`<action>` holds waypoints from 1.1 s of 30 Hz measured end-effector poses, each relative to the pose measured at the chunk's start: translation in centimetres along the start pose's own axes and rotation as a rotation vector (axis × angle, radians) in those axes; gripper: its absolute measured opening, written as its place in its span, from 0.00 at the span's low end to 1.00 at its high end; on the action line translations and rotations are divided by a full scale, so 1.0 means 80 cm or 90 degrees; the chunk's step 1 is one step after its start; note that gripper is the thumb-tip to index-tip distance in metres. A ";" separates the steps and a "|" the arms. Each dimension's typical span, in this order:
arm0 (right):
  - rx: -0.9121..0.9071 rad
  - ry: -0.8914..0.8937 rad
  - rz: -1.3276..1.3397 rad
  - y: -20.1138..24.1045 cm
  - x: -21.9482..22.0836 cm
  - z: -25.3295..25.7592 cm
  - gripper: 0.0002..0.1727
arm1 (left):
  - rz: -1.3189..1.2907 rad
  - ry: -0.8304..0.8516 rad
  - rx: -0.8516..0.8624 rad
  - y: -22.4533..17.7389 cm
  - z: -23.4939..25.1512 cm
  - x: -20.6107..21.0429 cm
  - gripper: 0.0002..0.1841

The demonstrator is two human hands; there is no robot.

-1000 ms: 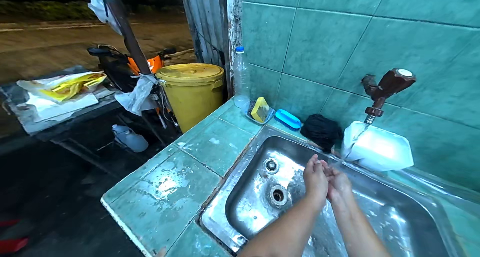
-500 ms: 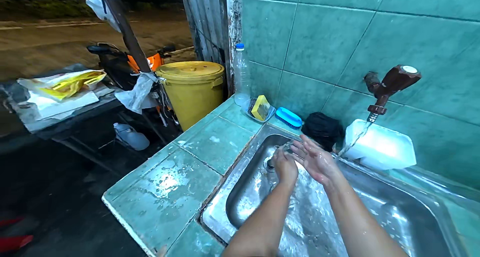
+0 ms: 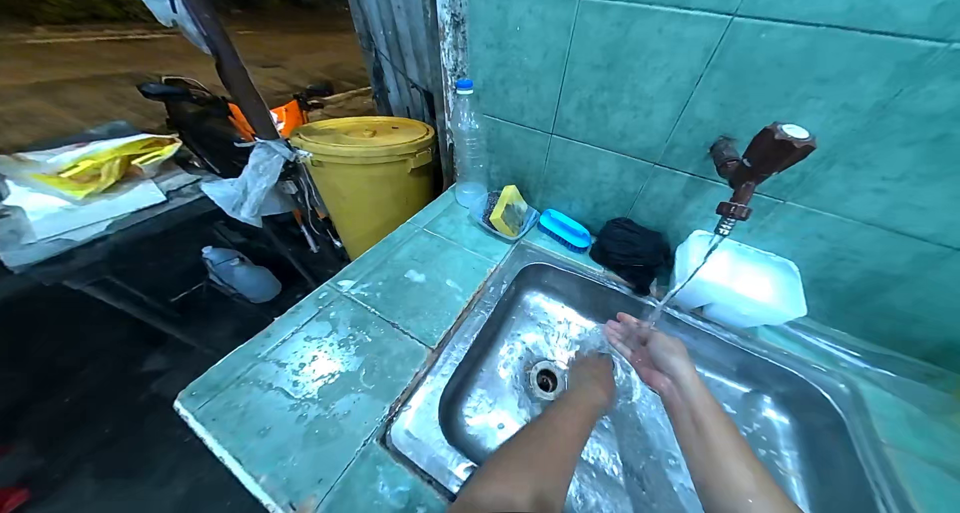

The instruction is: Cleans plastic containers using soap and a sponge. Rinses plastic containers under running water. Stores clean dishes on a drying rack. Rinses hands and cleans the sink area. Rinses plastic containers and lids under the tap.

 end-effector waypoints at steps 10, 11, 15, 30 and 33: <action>-0.082 0.012 -0.181 0.013 -0.014 -0.012 0.15 | -0.167 -0.088 -0.041 0.004 0.004 0.001 0.26; -0.094 -0.004 -0.164 0.011 -0.015 -0.011 0.15 | -0.340 -0.138 -0.070 0.004 0.006 -0.006 0.25; -0.103 -0.062 0.092 -0.015 -0.011 -0.003 0.17 | -1.099 -0.250 -0.102 -0.031 0.014 -0.022 0.19; -0.128 -0.063 0.261 -0.031 -0.012 -0.003 0.23 | -1.246 -0.306 -0.048 -0.062 0.002 -0.025 0.29; -0.137 -0.065 0.251 -0.027 -0.015 -0.004 0.22 | -1.234 -0.306 -0.057 -0.067 0.001 -0.028 0.28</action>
Point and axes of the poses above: each hand's wrist, its own z-axis towards the middle knuckle, its own x-axis out of the palm, y = z × x, the point moved 1 cm from there along z, towards the middle knuckle, and after that the axes turned 3 degrees about z, right-handed, at the moved point
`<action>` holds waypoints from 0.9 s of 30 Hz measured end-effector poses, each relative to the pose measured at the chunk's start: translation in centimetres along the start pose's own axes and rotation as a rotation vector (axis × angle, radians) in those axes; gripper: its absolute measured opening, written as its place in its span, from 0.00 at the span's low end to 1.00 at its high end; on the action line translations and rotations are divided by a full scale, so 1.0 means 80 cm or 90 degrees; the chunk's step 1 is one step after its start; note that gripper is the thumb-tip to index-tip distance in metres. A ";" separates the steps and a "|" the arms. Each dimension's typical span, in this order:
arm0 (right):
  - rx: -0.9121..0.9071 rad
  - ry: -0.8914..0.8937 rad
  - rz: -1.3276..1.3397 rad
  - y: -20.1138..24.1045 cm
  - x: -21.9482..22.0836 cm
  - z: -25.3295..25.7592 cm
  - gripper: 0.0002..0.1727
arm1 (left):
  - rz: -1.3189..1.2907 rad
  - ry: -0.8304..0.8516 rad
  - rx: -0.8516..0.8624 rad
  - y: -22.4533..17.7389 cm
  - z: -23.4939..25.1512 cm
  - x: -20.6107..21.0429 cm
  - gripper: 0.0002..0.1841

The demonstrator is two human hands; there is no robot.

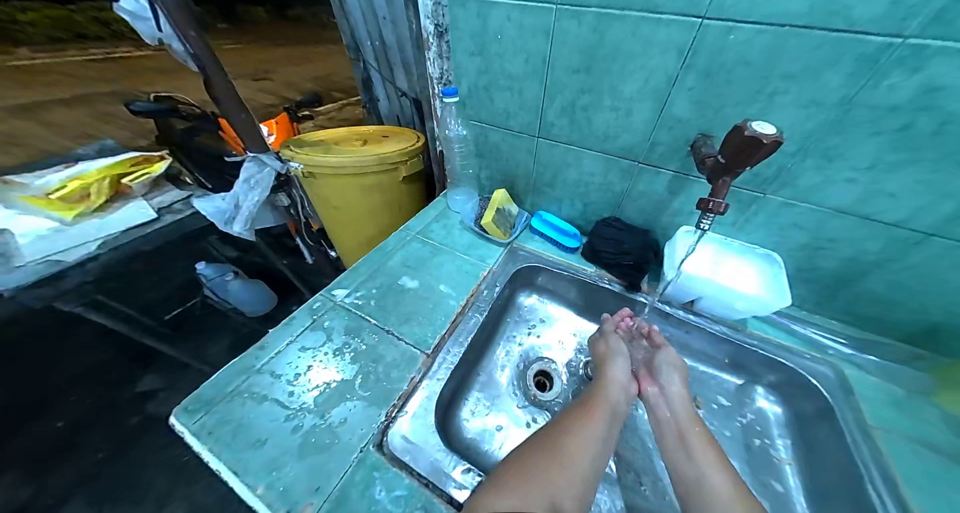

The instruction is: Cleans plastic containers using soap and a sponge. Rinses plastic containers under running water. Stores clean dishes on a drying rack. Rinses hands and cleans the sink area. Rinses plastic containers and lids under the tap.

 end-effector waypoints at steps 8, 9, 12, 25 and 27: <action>0.016 0.038 0.018 0.009 0.034 -0.005 0.22 | -0.019 0.006 0.058 -0.031 -0.007 0.008 0.28; 0.025 0.056 0.016 0.009 0.048 -0.010 0.21 | -0.009 0.017 0.080 -0.045 -0.011 0.006 0.27; 0.062 0.155 -0.045 0.017 0.097 -0.034 0.21 | 0.106 0.050 0.147 -0.104 -0.025 0.000 0.24; 0.051 0.189 -0.258 0.054 0.096 -0.005 0.17 | 0.626 0.149 0.253 -0.236 0.022 -0.085 0.19; 0.067 0.149 -0.238 0.052 0.078 0.001 0.16 | 0.673 0.097 0.229 -0.224 0.025 -0.094 0.17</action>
Point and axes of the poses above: each hand's wrist, its own z-axis towards the middle knuckle, its own x-axis out of the palm, y = z × x, the point moved 1 cm from there along z, towards the middle knuckle, and after that the axes turned 3 degrees about z, right-handed, at the moved point
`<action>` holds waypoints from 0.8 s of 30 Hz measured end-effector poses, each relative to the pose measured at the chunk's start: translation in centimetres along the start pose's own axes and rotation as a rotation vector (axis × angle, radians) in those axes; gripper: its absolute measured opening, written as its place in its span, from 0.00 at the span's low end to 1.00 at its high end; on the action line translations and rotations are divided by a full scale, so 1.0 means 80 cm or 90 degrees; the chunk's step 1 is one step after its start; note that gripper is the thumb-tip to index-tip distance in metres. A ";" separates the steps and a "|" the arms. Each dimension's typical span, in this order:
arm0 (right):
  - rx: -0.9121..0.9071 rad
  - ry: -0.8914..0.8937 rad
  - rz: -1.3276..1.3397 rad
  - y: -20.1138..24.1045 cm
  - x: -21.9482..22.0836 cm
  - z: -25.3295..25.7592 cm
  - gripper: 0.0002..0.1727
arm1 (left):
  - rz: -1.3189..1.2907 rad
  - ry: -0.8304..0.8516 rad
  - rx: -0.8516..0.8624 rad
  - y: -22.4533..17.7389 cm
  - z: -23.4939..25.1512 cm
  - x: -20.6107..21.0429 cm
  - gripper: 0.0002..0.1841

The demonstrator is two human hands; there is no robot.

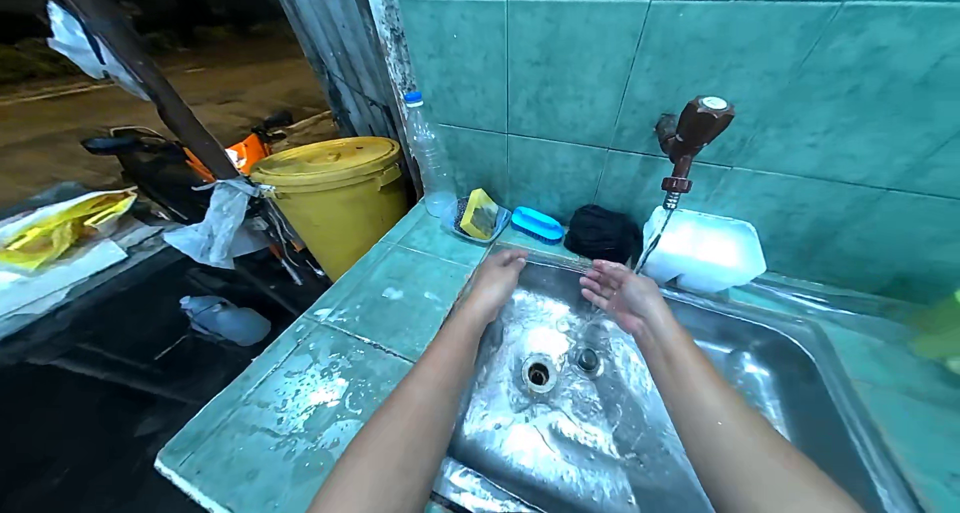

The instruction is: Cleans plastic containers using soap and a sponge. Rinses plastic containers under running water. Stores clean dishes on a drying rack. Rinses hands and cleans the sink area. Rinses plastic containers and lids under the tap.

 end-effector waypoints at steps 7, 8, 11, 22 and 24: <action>-0.019 0.018 -0.034 -0.011 -0.030 0.004 0.17 | 0.231 0.104 -0.047 0.073 0.020 0.045 0.16; -0.022 0.021 -0.031 -0.010 -0.030 0.004 0.16 | 0.257 0.146 -0.041 0.078 0.018 0.057 0.17; -0.037 0.033 -0.041 -0.003 -0.025 0.002 0.17 | 0.315 0.292 0.006 0.084 -0.002 0.108 0.21; -0.081 0.113 -0.073 0.025 -0.023 -0.017 0.10 | 0.633 0.389 0.114 0.095 -0.015 0.192 0.19; -0.072 0.122 -0.084 0.021 -0.027 -0.015 0.11 | 0.611 0.350 0.071 0.097 -0.005 0.175 0.21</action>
Point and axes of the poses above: each hand's wrist, its own z-axis towards the middle knuckle, its own x-axis out of the palm, y = z × x, the point moved 1 cm from there along z, towards the middle knuckle, and after that the axes turned 3 degrees about z, right-handed, at the moved point
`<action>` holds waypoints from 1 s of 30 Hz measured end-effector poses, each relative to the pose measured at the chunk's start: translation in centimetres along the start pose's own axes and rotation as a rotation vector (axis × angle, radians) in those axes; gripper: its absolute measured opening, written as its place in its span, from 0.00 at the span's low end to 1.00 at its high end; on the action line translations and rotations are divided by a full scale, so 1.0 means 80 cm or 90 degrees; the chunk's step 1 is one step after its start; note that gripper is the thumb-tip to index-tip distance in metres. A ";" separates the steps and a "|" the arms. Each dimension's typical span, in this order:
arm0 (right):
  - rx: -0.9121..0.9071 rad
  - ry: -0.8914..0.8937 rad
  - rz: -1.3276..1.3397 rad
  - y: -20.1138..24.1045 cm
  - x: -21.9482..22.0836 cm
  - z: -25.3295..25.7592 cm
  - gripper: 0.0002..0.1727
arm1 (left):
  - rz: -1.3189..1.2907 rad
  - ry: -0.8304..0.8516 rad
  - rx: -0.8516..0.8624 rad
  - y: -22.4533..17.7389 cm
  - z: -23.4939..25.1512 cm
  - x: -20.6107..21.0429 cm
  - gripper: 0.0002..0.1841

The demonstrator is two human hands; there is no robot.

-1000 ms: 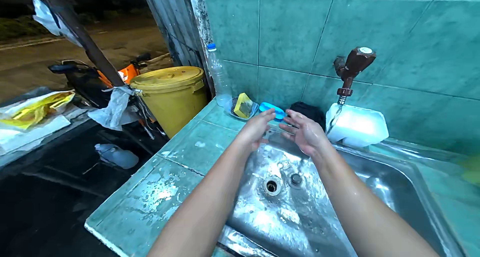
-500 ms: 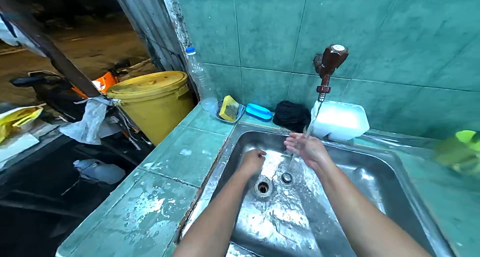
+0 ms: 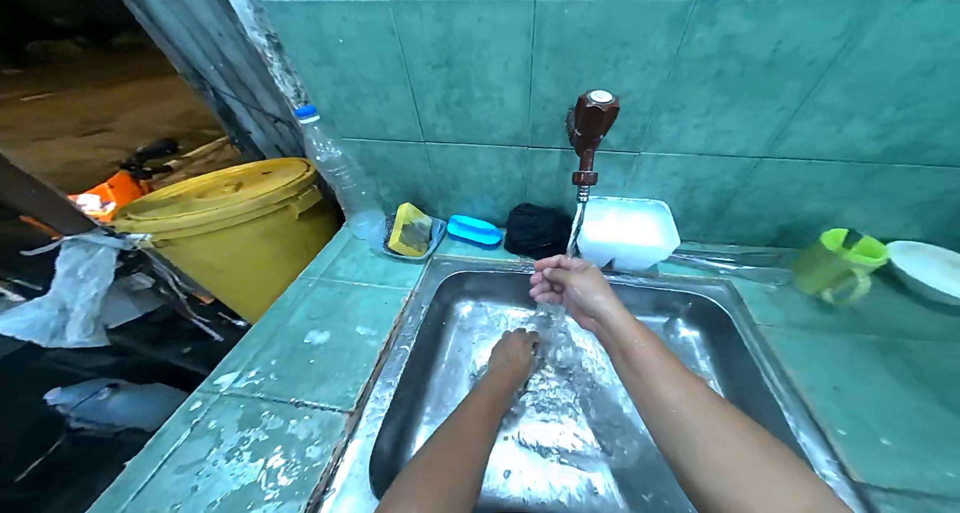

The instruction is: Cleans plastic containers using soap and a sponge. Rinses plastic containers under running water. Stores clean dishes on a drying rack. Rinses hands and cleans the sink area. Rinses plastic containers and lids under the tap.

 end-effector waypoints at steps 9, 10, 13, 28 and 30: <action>0.079 -0.009 -0.042 -0.022 0.012 0.015 0.15 | 0.017 -0.189 -0.124 0.068 0.004 -0.055 0.22; 0.057 0.003 -0.114 -0.020 0.011 0.017 0.16 | 0.025 -0.191 -0.153 0.070 0.004 -0.059 0.24; -0.099 -0.059 -0.525 0.004 -0.012 0.020 0.18 | -0.056 -0.166 -0.119 0.050 -0.005 -0.070 0.27; -0.231 -0.085 -0.982 -0.007 -0.115 -0.038 0.12 | -0.519 -0.393 0.090 -0.064 -0.050 -0.094 0.27; -0.231 -0.025 -0.973 -0.031 -0.106 -0.064 0.13 | -0.450 -0.406 0.068 -0.056 -0.056 -0.091 0.26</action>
Point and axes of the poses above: each hand's wrist, its own z-axis towards the middle knuckle, its own x-axis out of the palm, y = z × x, the point moved 1 cm from there along z, towards the middle knuckle, and after that the axes turned 3 degrees about z, right-handed, at the moved point
